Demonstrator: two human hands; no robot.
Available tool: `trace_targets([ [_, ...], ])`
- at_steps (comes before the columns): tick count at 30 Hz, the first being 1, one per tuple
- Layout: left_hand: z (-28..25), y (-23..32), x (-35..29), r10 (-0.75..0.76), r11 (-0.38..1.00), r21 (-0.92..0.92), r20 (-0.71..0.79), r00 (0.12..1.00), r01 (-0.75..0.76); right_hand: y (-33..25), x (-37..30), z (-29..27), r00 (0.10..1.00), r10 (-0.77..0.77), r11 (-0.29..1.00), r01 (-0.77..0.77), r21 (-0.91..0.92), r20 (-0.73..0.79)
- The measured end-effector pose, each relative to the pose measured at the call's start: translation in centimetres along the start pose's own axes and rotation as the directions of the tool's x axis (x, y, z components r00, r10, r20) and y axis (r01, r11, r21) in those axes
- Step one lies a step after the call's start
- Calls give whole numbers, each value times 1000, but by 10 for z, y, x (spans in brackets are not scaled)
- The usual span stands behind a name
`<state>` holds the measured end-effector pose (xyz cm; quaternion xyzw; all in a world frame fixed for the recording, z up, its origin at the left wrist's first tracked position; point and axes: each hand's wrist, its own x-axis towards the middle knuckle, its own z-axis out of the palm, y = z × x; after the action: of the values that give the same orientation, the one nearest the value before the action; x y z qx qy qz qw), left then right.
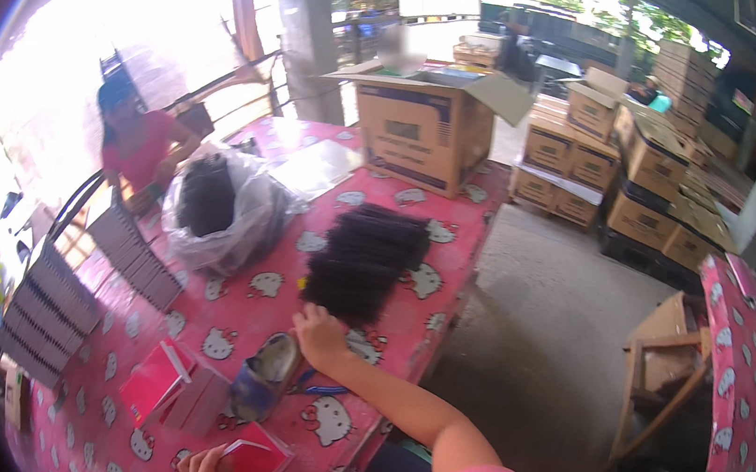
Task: The person assembles notebooks by threading plastic spiral coils through the punched holes of the paper stacks and covers by hand, then uses blue pliers to trim the excess coil.
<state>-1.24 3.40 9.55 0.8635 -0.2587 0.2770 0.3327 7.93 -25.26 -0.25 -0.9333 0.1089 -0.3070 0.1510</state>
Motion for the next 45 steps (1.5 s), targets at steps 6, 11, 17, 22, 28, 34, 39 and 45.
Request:
trace_targets([
  [6, 11, 12, 8, 74, 997, -4, -105, 992, -75, 25, 33, -5, 929, 25, 996, 10, -94, 368],
  [11, 6, 10, 10, -46, 998, 31, -49, 998, 48, 18, 36, -2, 946, 83, 995, -95, 24, 312],
  [17, -7, 1, -6, 209, 971, 102, 90, 974, -217, 17, 35, -12, 896, 52, 989, -108, 102, 440],
  [22, -6, 31, 3, 15, 999, 47, 62, 998, -18, 17, 30, -28, 922, 122, 957, -207, 203, 366],
  [28, 6, 29, -2, -176, 983, -63, -13, 984, 175, -7, 38, -42, 837, -33, 993, -32, 110, 546],
  [34, 13, 17, -2, -185, 983, -27, -43, 982, 184, -51, 21, -82, 944, -153, 889, 3, 458, 292],
  [39, 2, 7, -18, -154, 988, 23, -48, 987, 155, -102, -23, -108, 774, -503, 555, -53, 830, 385],
  [45, 21, 3, -9, -217, 976, -9, -46, 975, 217, -83, -17, -101, 750, -480, 493, -198, 847, 455],
])
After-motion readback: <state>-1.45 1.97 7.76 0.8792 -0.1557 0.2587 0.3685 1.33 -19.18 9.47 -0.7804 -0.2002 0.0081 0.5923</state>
